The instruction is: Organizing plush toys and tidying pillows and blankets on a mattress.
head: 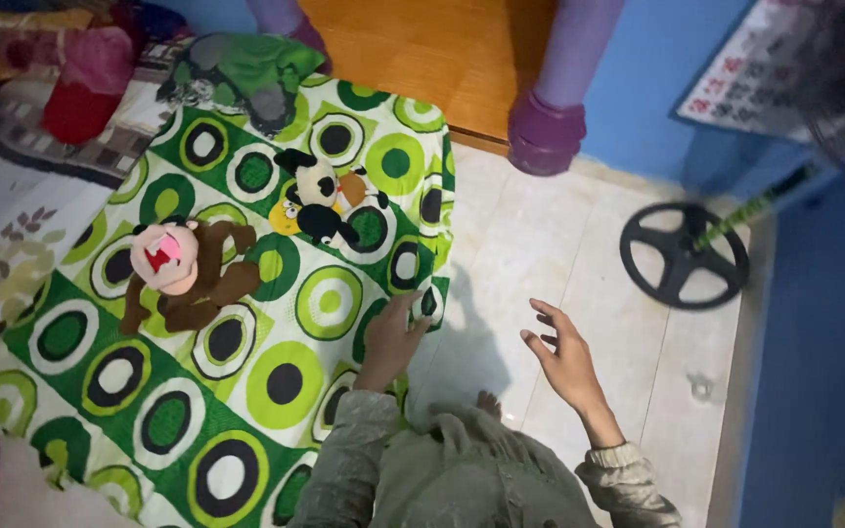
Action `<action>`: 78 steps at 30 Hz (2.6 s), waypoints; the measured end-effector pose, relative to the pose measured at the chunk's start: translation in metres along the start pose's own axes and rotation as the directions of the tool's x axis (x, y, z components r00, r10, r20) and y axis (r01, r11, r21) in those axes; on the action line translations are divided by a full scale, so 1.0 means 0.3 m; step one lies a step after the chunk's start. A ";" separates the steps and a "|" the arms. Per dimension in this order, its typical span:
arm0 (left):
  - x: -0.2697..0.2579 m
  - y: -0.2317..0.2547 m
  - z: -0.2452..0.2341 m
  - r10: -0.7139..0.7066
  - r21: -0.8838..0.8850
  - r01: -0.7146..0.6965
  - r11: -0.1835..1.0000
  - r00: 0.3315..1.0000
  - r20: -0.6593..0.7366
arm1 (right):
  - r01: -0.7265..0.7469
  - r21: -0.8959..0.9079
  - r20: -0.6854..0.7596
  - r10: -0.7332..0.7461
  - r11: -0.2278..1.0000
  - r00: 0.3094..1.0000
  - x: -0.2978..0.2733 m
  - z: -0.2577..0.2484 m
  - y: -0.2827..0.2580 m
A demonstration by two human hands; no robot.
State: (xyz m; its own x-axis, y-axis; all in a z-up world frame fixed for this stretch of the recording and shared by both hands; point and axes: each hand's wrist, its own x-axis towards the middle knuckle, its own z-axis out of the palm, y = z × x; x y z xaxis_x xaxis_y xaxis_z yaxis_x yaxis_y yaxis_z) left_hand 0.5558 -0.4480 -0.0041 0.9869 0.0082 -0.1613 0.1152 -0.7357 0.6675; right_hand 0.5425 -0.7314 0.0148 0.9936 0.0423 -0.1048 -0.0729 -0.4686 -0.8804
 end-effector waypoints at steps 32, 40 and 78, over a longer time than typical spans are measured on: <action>0.609 -0.255 -0.242 -0.098 -0.157 0.021 0.987 0.859 -0.502 | 0.268 0.009 0.442 -0.244 0.963 0.863 1.060 0.345 -0.156; 0.787 -0.347 -0.462 -0.185 -0.154 0.118 0.981 0.805 -0.564 | 0.393 0.069 0.465 -0.378 0.917 0.801 1.332 0.550 -0.287; 1.191 -0.415 -0.391 -0.653 -0.506 0.457 0.731 0.256 -0.713 | 0.566 0.119 0.964 -0.232 0.816 0.131 2.276 1.139 -0.522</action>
State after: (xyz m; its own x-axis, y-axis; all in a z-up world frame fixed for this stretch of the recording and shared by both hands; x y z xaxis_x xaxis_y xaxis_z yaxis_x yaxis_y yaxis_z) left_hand 0.9073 -0.2740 -0.0598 0.2578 0.9653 0.0410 0.5925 -0.1915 0.7825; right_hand 1.2029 -0.3276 -0.0769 0.0638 0.9647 -0.2554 0.4923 -0.2530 -0.8328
